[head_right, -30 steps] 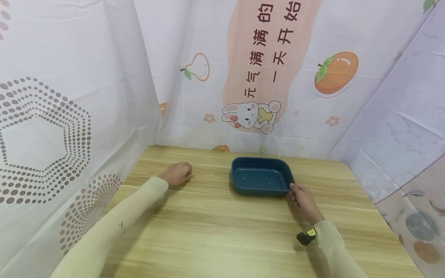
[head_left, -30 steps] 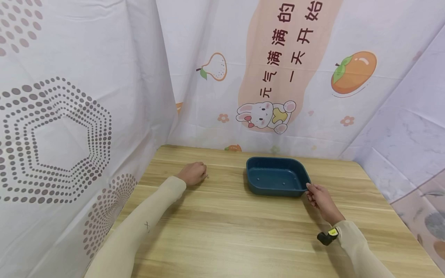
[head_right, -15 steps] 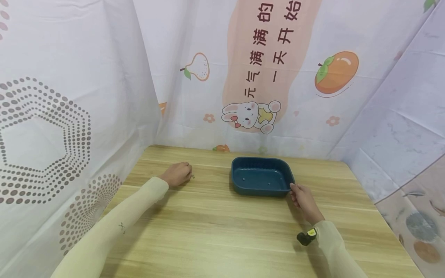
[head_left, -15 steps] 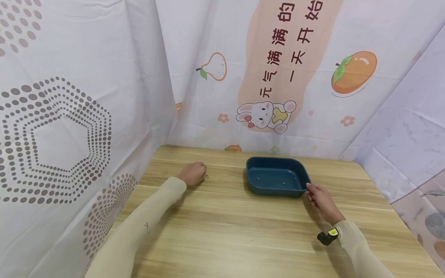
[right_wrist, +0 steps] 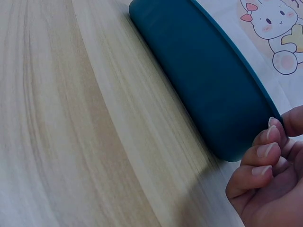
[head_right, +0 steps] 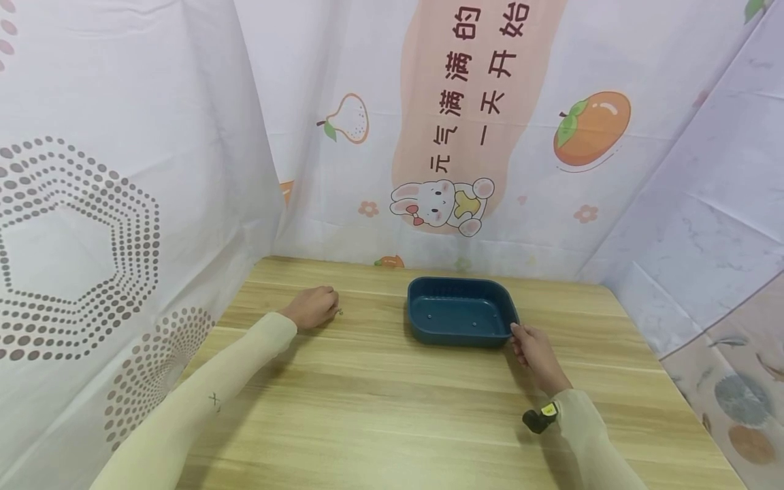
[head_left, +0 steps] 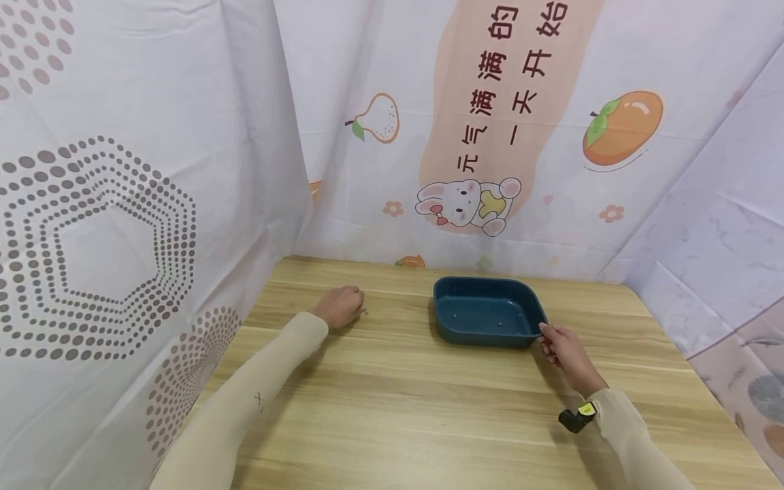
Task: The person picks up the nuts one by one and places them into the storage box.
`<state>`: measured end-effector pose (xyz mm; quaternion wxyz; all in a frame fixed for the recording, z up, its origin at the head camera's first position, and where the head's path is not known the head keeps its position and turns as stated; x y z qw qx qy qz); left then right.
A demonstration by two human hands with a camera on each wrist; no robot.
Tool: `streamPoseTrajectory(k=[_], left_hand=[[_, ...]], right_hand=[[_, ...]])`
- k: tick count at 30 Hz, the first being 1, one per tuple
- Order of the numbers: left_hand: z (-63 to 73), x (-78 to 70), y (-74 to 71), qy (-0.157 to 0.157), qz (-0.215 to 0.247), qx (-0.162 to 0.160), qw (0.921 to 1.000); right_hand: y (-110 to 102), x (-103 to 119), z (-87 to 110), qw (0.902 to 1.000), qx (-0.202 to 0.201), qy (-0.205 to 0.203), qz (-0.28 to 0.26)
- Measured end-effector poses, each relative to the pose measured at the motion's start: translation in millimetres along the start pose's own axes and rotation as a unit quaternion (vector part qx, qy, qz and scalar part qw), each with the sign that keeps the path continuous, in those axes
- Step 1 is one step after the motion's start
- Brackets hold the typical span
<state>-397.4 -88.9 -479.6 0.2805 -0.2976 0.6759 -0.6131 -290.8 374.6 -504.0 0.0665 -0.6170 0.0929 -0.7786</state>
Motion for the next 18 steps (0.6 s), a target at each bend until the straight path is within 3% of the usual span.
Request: streamPoseTrajectory(k=[18], left_hand=[[3.5,1.3,-6.2,0.006,0.015,-0.042,0.999]], right_hand=[[1.7,3.7,1.9,1.0,0.006,-0.003,0.006]])
Point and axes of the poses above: each hand's wrist, its own z-axis away from the middle knuckle, its own y-axis out of the palm, x = y × z, the point moved 7 cm from there along -z, towards the middle knuckle, and after that the axes turned 4 degrees about y, right-handed, at the moved point
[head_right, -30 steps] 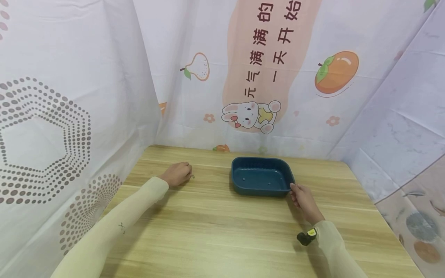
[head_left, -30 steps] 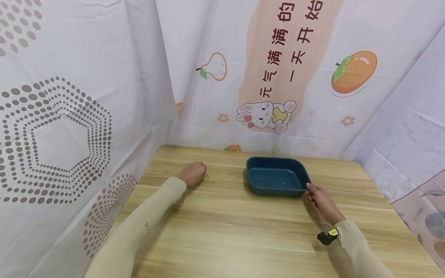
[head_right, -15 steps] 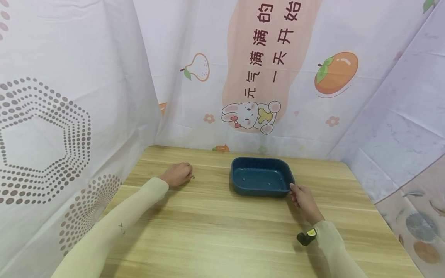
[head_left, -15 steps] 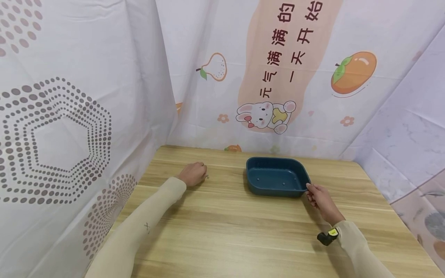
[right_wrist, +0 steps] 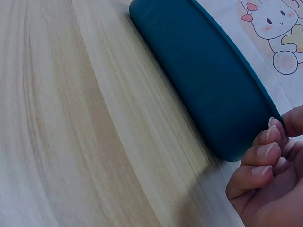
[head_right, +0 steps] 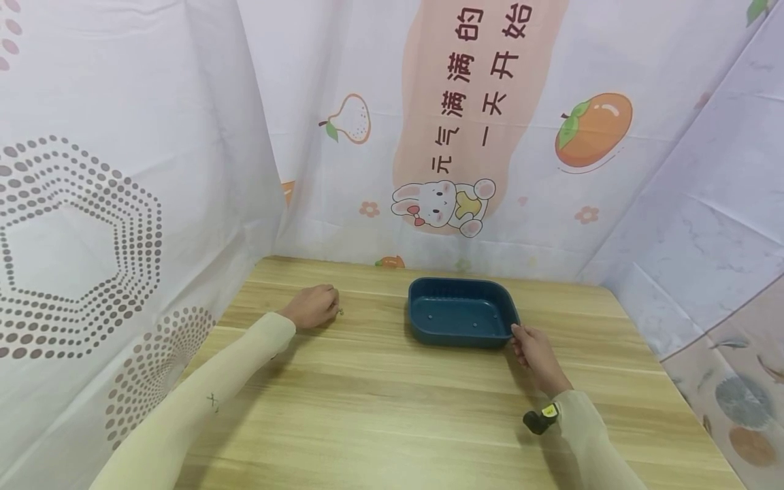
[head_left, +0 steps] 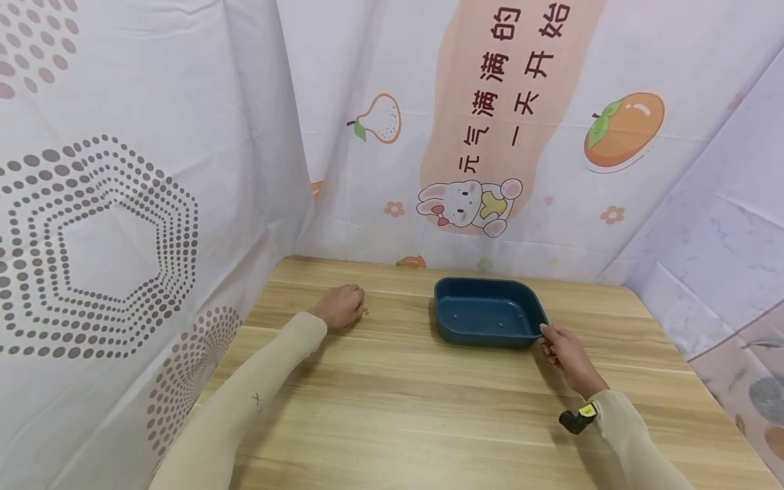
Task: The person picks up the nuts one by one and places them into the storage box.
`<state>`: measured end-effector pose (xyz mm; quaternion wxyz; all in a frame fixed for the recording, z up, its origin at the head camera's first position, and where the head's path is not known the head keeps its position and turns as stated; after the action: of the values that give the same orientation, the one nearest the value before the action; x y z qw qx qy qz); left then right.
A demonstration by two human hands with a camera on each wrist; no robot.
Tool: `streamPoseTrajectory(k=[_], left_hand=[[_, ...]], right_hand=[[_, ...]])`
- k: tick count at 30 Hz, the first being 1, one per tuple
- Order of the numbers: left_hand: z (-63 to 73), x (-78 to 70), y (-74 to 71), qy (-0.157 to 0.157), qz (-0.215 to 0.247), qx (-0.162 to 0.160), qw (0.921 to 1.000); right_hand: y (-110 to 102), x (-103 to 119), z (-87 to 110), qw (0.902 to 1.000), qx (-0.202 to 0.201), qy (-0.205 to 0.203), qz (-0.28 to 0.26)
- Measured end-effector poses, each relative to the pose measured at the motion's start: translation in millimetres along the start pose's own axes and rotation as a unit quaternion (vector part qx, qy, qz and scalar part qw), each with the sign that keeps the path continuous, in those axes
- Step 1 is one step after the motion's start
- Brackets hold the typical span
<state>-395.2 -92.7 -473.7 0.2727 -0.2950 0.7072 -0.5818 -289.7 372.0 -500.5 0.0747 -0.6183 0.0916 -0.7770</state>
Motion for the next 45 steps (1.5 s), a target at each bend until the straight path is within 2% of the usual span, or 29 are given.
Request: streamPoseTrajectory(k=[8,14,19,28,45], left_hand=[[-10.3,-0.7,-4.3,0.016,0.019,-0.023,0.9994],[-20.3,-8.4,-6.8,0.025,0.027,-0.031,0.9989],[-27.5,-21.9,-13.3,0.037,0.029,-0.032,0.9984],[-39.2,-43.8,-23.3,0.037,0.031,-0.035,0.9982],[-66.9,-83.6,-21.9,0.077,0.037,-0.044,0.9954]], right_hand=[[-2,0,-1.1,1.0,-0.001,0.003,0.006],[-2,-1,-2.0,1.0,0.0,0.004,0.001],[-3,-2,-2.8,1.0,-0.002,0.006,-0.002],[-4,-3,-3.7,1.0,0.001,0.01,-0.002],[-3,-1,-0.7,1.0,-0.001,0.001,-0.002]])
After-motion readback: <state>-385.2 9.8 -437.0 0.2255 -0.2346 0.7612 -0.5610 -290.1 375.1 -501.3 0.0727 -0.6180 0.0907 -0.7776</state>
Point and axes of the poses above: each hand's wrist, its own z-axis away from the middle knuckle, its own y-axis out of the palm, x = y × z, the point moved 7 cm from there along -z, towards the middle knuckle, and after that the axes turned 4 degrees about y, right-handed, at the moved point
